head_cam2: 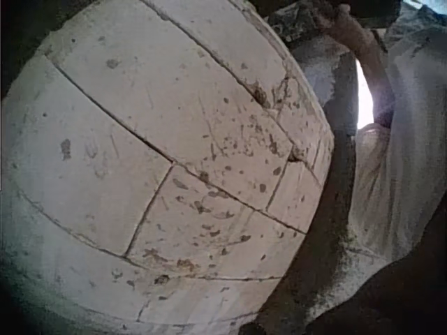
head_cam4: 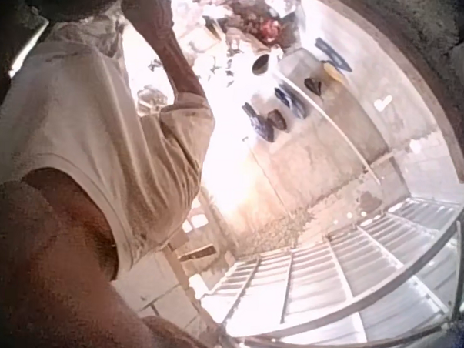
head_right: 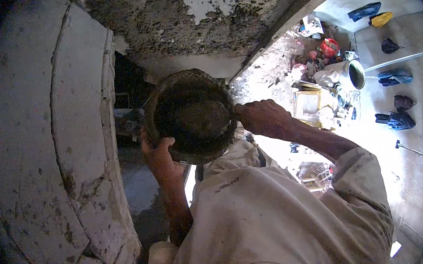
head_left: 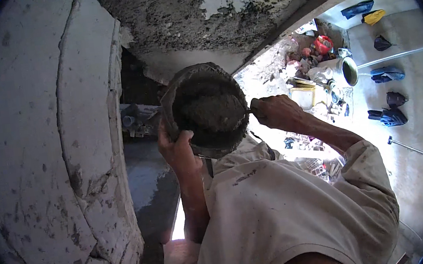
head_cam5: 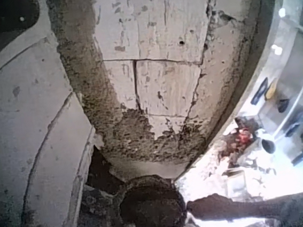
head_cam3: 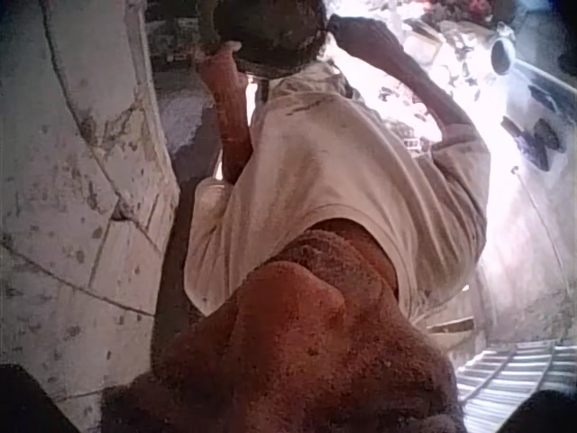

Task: The person moves a wooden board aside and then scoops mortar from a container using a trowel, applying it onto the wall.

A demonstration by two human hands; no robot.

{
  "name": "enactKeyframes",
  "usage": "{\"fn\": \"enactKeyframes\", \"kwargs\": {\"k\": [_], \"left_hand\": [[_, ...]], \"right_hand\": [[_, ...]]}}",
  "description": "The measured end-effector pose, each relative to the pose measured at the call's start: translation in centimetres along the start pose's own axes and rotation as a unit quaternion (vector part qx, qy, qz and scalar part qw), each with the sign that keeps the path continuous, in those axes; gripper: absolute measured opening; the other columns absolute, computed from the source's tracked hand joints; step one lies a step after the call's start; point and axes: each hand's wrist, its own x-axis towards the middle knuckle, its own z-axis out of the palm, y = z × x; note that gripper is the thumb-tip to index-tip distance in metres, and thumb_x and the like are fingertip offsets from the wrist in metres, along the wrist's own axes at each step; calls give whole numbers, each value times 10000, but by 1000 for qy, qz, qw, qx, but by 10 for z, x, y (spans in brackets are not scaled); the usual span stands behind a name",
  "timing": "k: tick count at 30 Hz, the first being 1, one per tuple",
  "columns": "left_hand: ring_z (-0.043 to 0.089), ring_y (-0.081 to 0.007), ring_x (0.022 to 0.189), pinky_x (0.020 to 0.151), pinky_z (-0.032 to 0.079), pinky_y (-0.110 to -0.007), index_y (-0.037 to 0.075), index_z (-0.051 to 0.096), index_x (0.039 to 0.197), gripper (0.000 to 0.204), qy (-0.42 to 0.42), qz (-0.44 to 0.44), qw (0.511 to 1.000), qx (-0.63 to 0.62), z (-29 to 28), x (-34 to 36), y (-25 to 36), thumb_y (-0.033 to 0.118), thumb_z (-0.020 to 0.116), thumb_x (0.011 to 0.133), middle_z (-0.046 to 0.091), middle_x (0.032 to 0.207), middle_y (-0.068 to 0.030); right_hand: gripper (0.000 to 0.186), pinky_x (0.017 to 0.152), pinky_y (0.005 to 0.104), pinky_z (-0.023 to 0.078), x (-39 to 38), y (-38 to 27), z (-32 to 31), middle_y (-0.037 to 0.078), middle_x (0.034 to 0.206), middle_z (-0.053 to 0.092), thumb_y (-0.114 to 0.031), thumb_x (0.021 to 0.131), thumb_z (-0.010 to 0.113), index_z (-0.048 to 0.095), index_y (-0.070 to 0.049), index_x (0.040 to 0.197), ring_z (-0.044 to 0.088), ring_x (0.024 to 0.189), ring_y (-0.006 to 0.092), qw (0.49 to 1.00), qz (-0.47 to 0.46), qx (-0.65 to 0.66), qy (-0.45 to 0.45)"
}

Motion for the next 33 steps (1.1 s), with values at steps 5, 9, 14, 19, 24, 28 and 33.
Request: {"fn": "enactKeyframes", "kwargs": {"k": [5, 9, 14, 19, 24, 28, 33], "left_hand": [[595, -232, 1053, 961, 445, -351, -9, 543, 1272, 621, 4, 43, 999, 13, -22, 1, 7, -72, 542, 654, 610, 1154, -108], [511, -310, 1205, 1075, 386, -437, 20, 449, 1374, 727, 88, 32, 984, 155, -62, -6, 1, 89, 688, 691, 533, 1317, -155], [623, -271, 1048, 888, 514, -410, -15, 546, 1271, 582, 85, 390, 800, 447, -145, 15, -68, 10, 626, 696, 609, 1196, -151], [608, -286, 1014, 908, 481, -382, -33, 566, 1224, 624, 115, 208, 955, 180, -113, 1, -33, -17, 520, 602, 613, 1155, -143], [600, -247, 992, 901, 470, -345, -27, 575, 1199, 609, 138, 130, 973, 130, -106, -22, -41, -27, 540, 591, 617, 1136, -112], [603, -228, 1006, 903, 470, -336, -16, 573, 1225, 626, 84, 114, 988, 60, -76, -5, -23, -70, 533, 602, 621, 1145, -98], [609, -215, 1047, 922, 470, -326, -7, 546, 1303, 698, 102, 48, 993, 26, -54, -9, -16, -78, 535, 608, 612, 1206, -108]], "right_hand": [[171, 585, 473, 503, -17, -13, -28, 126, 785, 636, -170, 870, 607, 546, -55, 981, 645, 645, 345, 997, -45, -2, 56], [220, 657, 441, 504, -45, -36, -92, 96, 821, 639, -148, 833, 682, 582, -71, 1013, 654, 744, 322, 974, -204, 93, 32], [259, 585, 325, 491, -22, -19, -118, 55, 726, 622, -179, 865, 715, 641, -47, 1076, 593, 628, 169, 916, -209, 256, -227], [543, 907, 341, 508, 25, 177, -126, 136, 1354, 507, -316, 940, 607, 454, -93, 1410, 545, 1170, 245, 880, -227, 411, -73], [352, 865, 375, 480, -108, 47, -295, 101, 1049, 653, -273, 967, 599, 583, -97, 1272, 593, 933, 226, 943, 79, 32, 321], [369, 846, 433, 502, -122, 6, -280, 155, 1048, 660, -300, 940, 611, 593, -105, 1253, 631, 905, 314, 934, -3, -270, 234], [195, 703, 401, 526, -64, -5, -131, 74, 859, 637, -208, 814, 698, 636, -119, 976, 659, 816, 267, 931, -106, -315, 151]]}}
